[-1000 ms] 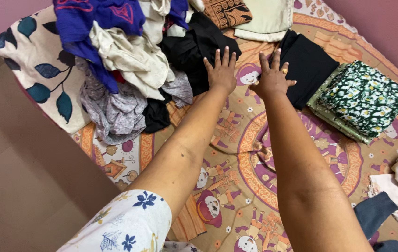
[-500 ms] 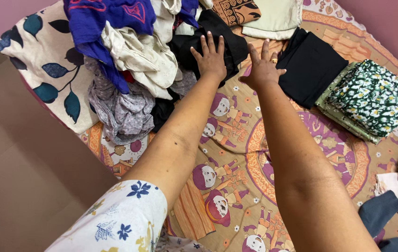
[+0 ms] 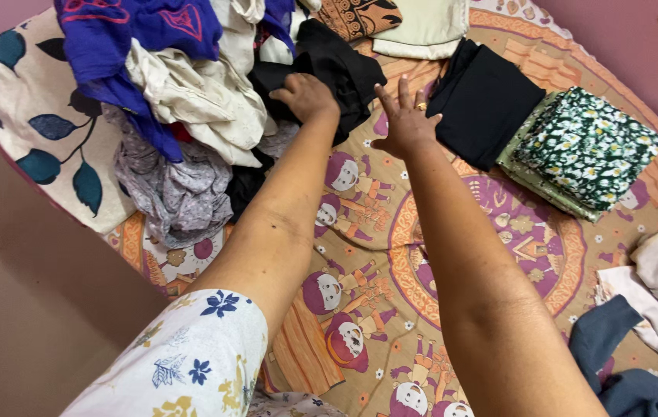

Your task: The person picks up a black garment from a pile on a bed, spreads it out flat, and folds it multiple times by hand.

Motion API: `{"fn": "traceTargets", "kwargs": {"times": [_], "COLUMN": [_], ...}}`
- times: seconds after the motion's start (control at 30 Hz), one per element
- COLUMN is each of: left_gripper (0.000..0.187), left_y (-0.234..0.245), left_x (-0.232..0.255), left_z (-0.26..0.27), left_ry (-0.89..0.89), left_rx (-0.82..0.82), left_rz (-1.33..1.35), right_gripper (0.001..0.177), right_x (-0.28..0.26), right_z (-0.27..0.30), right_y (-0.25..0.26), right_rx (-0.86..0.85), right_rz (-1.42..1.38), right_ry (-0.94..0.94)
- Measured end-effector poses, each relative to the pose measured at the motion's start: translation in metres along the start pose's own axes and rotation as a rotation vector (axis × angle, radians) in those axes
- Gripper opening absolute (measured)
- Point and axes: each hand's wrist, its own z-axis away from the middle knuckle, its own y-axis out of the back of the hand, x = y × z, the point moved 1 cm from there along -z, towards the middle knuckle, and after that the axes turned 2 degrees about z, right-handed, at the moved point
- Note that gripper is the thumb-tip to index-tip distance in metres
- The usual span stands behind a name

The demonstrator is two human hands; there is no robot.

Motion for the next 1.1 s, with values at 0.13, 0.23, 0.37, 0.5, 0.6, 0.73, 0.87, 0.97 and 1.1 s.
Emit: {"fn": "traceTargets", "kwargs": {"times": [0.13,0.23,0.37,0.5,0.6,0.73,0.87,0.97,1.1], "left_gripper": [0.059,0.051,0.033,0.033,0.053,0.053,0.052,0.057,0.053], "left_y": [-0.005,-0.013,-0.039,-0.05,-0.035,-0.021,-0.032,-0.043,-0.051], "left_x": [-0.009,-0.015,-0.01,0.002,0.005,-0.009,-0.017,-0.015,-0.02], "left_z": [-0.002,-0.014,-0.031,-0.025,-0.003,0.005,-0.004,-0.003,0.042], "left_ry": [0.031,-0.032,-0.143,-0.091,-0.13,-0.101,-0.136,-0.29,-0.478], "left_rx": [0.191,0.2,0.147,0.23,0.212,-0.188,-0.27,-0.232,-0.424], "left_rz": [-0.107,-0.151,-0.017,0.272,0.306,0.17,0.123,0.144,0.222], "right_gripper": [0.119,0.121,0.119,0.117,0.114,0.112,0.109,0.108,0.117], "right_x": [0.009,0.013,0.014,0.014,0.015,0.025,0.033,0.03,0.013], "right_z": [0.004,0.008,0.013,0.017,0.019,0.025,0.03,0.033,0.037], "right_y": [-0.008,-0.012,-0.016,-0.016,-0.016,-0.024,-0.033,-0.034,-0.02], "right_rx": [-0.021,-0.057,-0.068,-0.048,-0.022,-0.029,-0.075,-0.078,-0.046], "right_rz": [0.041,0.087,0.068,0.079,0.067,0.054,0.064,0.081,0.075], "right_ry": [0.027,0.049,0.037,0.041,0.052,0.057,0.031,0.03,0.055]}}
